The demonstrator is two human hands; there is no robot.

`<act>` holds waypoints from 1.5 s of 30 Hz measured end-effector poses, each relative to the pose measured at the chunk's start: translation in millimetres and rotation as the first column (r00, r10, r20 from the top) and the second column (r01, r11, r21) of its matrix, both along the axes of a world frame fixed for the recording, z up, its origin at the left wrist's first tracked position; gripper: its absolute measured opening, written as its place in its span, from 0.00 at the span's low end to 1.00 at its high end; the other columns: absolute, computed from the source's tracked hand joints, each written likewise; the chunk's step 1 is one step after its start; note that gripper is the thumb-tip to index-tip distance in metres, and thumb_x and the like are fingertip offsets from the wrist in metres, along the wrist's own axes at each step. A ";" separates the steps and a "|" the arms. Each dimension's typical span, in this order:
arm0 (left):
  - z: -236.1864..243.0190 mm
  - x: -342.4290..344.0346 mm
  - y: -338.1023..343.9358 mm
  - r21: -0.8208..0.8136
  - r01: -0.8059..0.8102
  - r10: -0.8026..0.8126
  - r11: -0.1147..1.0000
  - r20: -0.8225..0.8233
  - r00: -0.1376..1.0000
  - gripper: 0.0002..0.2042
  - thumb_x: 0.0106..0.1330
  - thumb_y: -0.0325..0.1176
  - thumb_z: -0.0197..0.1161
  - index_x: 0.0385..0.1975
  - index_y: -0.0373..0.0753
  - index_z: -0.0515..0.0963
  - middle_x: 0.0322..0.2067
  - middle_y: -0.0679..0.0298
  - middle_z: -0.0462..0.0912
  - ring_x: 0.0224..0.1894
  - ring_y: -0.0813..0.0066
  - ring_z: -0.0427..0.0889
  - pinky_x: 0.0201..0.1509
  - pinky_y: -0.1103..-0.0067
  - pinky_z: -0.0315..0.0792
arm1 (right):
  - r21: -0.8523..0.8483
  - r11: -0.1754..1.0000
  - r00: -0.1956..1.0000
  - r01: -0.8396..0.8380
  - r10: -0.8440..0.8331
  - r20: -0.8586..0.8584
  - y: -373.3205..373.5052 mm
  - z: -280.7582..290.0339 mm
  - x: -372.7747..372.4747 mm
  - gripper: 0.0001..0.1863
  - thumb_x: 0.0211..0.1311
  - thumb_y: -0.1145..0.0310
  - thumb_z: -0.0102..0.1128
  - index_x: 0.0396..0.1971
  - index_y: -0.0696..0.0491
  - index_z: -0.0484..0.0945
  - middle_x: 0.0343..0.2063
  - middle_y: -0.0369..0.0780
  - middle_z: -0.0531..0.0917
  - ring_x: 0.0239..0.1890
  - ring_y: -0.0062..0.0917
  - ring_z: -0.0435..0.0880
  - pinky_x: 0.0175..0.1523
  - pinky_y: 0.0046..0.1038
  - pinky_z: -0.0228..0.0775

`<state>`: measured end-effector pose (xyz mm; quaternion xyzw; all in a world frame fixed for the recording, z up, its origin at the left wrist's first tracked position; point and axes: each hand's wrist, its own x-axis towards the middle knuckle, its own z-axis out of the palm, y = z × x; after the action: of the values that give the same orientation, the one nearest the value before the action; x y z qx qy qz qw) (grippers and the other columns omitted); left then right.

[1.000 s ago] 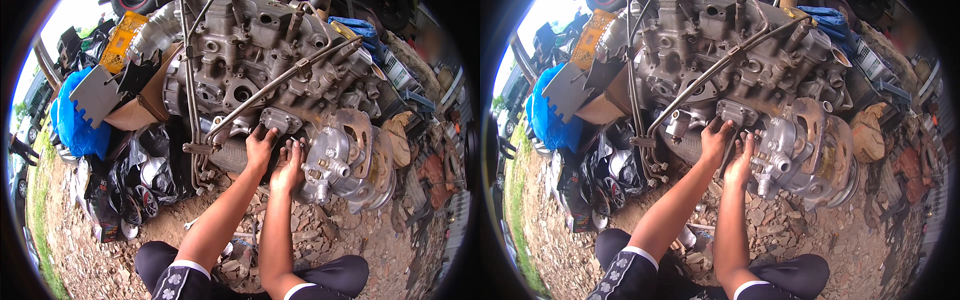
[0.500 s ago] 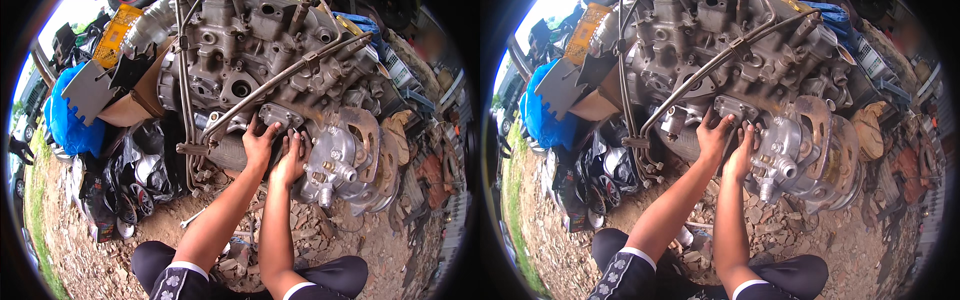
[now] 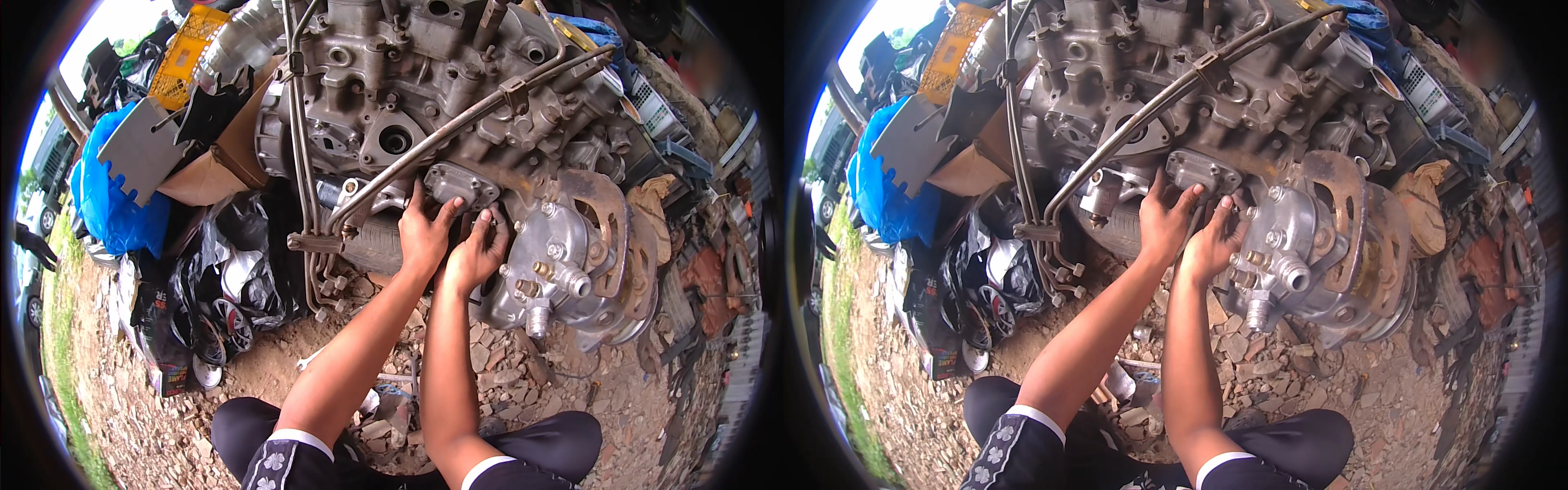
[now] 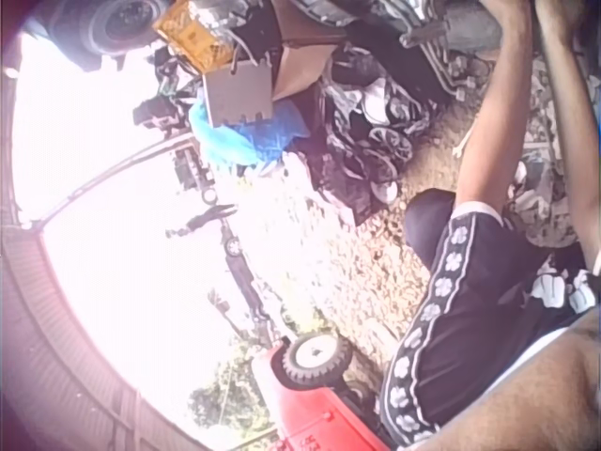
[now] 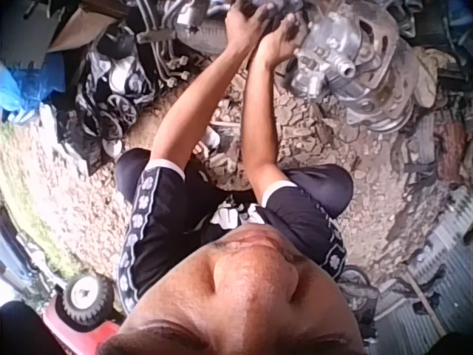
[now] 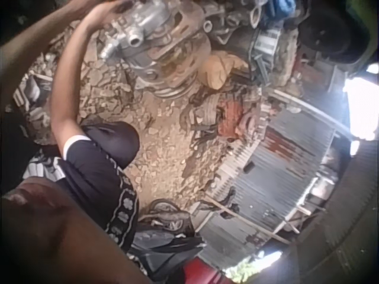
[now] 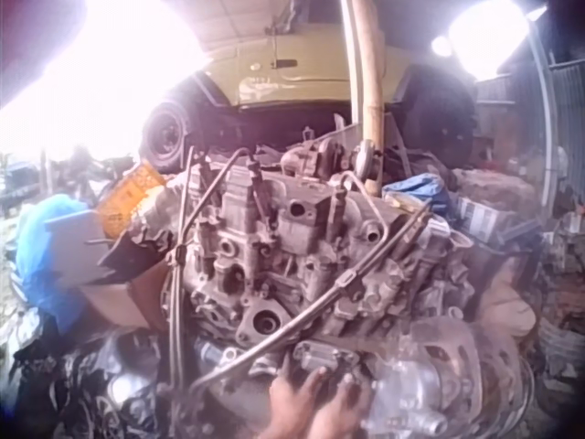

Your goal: The person cleans a metal engine part with a cloth, then positions it on the engine block and secures it by hand-tightening bolts. The person uses a wrench to tighten the bolts further.

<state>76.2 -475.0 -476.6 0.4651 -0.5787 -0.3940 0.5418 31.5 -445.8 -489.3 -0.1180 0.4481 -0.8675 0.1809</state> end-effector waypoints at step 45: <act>52.7 10.6 9.4 -0.608 0.185 0.304 0.772 0.609 0.732 0.30 0.50 0.38 0.75 0.56 0.41 0.77 0.55 0.56 0.72 0.61 0.51 0.70 0.60 0.65 0.72 | -0.603 0.697 0.556 -0.388 0.699 0.450 -15.6 -52.2 -10.9 0.19 0.79 0.67 0.40 0.64 0.55 0.66 0.62 0.46 0.72 0.63 0.32 0.73 0.66 0.35 0.68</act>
<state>86.9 -465.6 -424.0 0.3854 -0.8159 0.0404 0.4290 20.6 -461.4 -541.5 0.0174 0.0878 -0.8237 0.5599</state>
